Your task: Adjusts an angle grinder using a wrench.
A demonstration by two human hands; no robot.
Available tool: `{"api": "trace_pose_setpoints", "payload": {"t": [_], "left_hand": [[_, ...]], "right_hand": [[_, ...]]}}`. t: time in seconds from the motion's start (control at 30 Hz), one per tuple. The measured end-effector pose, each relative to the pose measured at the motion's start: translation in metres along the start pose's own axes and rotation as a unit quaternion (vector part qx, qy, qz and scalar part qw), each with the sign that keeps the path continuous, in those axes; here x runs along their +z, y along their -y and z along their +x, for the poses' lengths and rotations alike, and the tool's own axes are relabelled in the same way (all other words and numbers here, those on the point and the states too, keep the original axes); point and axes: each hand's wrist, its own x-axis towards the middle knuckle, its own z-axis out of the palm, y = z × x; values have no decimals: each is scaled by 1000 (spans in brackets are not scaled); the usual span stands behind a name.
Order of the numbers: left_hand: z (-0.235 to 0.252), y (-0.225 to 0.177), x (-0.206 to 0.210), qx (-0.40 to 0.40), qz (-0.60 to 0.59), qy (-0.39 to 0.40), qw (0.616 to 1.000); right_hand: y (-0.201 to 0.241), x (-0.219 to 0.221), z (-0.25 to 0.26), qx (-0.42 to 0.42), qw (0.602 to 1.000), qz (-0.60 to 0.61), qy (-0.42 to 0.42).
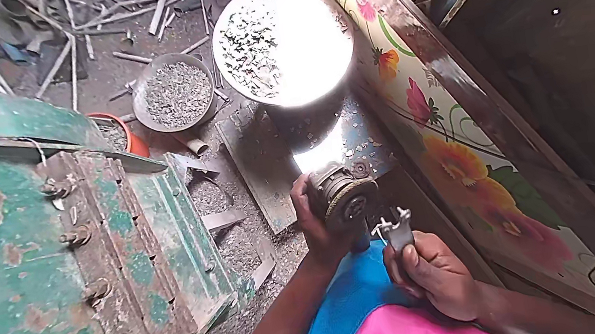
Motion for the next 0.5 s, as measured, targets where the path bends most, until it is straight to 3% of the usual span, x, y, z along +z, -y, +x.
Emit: {"api": "trace_pose_setpoints", "payload": {"t": [0.07,0.23,0.33,0.5], "left_hand": [[6,3,3,16,7,-43,999],[25,10,10,58,69,-116,989],[28,5,10,63,68,-129,987],[17,4,7,41,143,-156,976]], "right_hand": [[-6,10,6,48,984,170,16],[-6,53,34,72,928,365,13],[-10,74,39,65,910,409,-37],[-21,81,38,39,909,410,-53]]}}
